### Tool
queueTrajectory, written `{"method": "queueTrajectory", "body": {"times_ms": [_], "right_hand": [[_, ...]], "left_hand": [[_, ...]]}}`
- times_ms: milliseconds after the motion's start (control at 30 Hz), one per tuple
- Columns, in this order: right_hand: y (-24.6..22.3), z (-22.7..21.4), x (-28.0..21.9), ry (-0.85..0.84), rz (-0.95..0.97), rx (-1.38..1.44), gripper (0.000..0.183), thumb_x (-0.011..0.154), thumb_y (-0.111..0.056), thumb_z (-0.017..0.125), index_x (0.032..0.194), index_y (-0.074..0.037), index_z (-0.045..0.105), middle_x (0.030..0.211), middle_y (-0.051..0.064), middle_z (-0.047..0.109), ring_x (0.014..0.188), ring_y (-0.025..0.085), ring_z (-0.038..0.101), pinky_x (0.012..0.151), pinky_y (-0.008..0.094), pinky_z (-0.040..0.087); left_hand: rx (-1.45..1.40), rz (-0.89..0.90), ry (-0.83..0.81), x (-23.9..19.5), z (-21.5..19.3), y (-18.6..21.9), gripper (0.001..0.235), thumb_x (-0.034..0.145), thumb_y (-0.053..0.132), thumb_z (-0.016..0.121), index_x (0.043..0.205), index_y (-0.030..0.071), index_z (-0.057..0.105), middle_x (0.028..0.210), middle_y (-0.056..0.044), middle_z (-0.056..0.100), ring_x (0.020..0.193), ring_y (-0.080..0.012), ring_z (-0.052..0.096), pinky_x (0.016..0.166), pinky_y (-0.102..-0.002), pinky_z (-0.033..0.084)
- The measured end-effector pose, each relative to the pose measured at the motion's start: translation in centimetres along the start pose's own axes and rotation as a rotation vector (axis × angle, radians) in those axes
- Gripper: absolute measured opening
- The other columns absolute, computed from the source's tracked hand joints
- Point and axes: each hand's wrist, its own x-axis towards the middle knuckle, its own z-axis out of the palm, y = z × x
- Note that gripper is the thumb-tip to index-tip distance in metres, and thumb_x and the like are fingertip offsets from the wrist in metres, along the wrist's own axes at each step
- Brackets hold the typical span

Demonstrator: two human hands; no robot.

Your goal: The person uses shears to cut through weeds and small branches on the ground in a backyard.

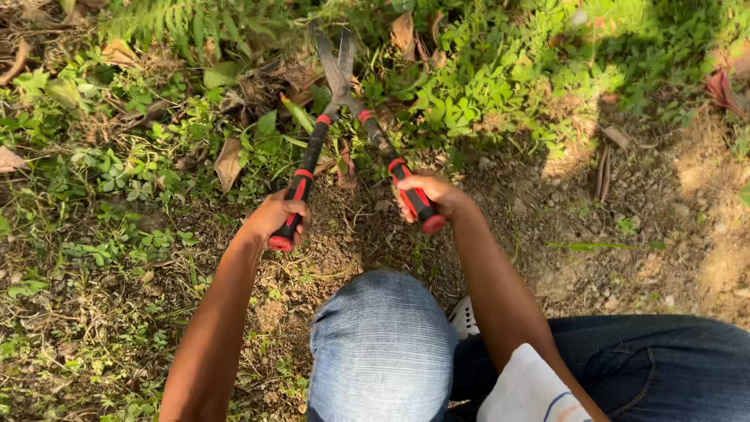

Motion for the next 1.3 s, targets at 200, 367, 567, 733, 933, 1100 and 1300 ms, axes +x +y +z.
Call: {"method": "queueTrajectory", "body": {"times_ms": [200,367,567,733,933,1100,1300], "right_hand": [[-1.1,2.4,-3.0,0.152,-0.135,0.091,0.03,0.086,-0.02,0.07,0.106,-0.005,0.052,0.076,0.009,0.063,0.052,0.016,0.058,0.041,0.03,0.05],[-6.4,5.1,-7.2,0.144,-0.356,-0.071,0.033,0.088,-0.017,0.068,0.113,-0.008,0.049,0.08,0.007,0.063,0.055,0.015,0.06,0.045,0.03,0.052],[-5.1,6.1,-6.7,0.171,-0.345,-0.013,0.028,0.087,-0.018,0.068,0.108,-0.01,0.052,0.074,0.008,0.062,0.05,0.017,0.059,0.042,0.034,0.052],[-0.2,3.5,-4.1,0.217,-0.186,0.136,0.019,0.087,-0.02,0.068,0.093,-0.005,0.057,0.07,0.011,0.063,0.048,0.021,0.06,0.042,0.035,0.053],[0.0,-2.4,-12.4,0.334,-0.116,-0.07,0.022,0.089,-0.026,0.07,0.102,-0.01,0.061,0.075,0.003,0.064,0.055,0.011,0.059,0.045,0.025,0.049],[0.7,-4.8,-12.9,0.292,-0.156,-0.039,0.023,0.089,-0.026,0.069,0.101,-0.009,0.058,0.068,0.002,0.058,0.05,0.014,0.054,0.041,0.027,0.045],[1.5,1.0,-3.6,0.233,-0.412,0.183,0.018,0.085,-0.023,0.063,0.082,-0.006,0.059,0.066,0.009,0.062,0.05,0.022,0.061,0.045,0.036,0.053]], "left_hand": [[0.069,0.112,-0.012,-2.6,3.3,1.0,0.041,0.079,0.004,0.07,0.112,0.0,0.046,0.072,-0.006,0.061,0.05,-0.0165,0.061,0.042,-0.033,0.052],[0.096,0.24,-0.058,-4.8,4.0,5.3,0.042,0.079,0.006,0.07,0.114,0.002,0.048,0.071,-0.006,0.06,0.049,-0.015,0.058,0.041,-0.031,0.05],[0.102,0.215,-0.037,-5.5,5.4,5.9,0.039,0.077,0.006,0.068,0.111,0.007,0.049,0.069,-0.006,0.061,0.048,-0.0147,0.059,0.04,-0.031,0.05],[0.015,0.072,-0.148,-1.7,5.3,1.5,0.028,0.081,0.004,0.07,0.101,0.001,0.05,0.07,-0.006,0.061,0.051,-0.0138,0.059,0.042,-0.028,0.05],[0.126,-0.074,-0.179,-2.0,4.5,0.3,0.022,0.08,0.008,0.07,0.093,0.005,0.053,0.066,-0.004,0.059,0.049,-0.0124,0.058,0.039,-0.028,0.048],[0.189,-0.052,-0.251,0.6,5.5,0.6,0.019,0.081,0.011,0.071,0.091,0.003,0.058,0.062,-0.006,0.06,0.045,-0.0139,0.054,0.038,-0.028,0.046],[0.019,-0.022,-0.208,6.4,13.7,0.3,0.019,0.078,0.016,0.071,0.086,0.007,0.056,0.063,-0.004,0.059,0.046,-0.0137,0.057,0.041,-0.028,0.049]]}}
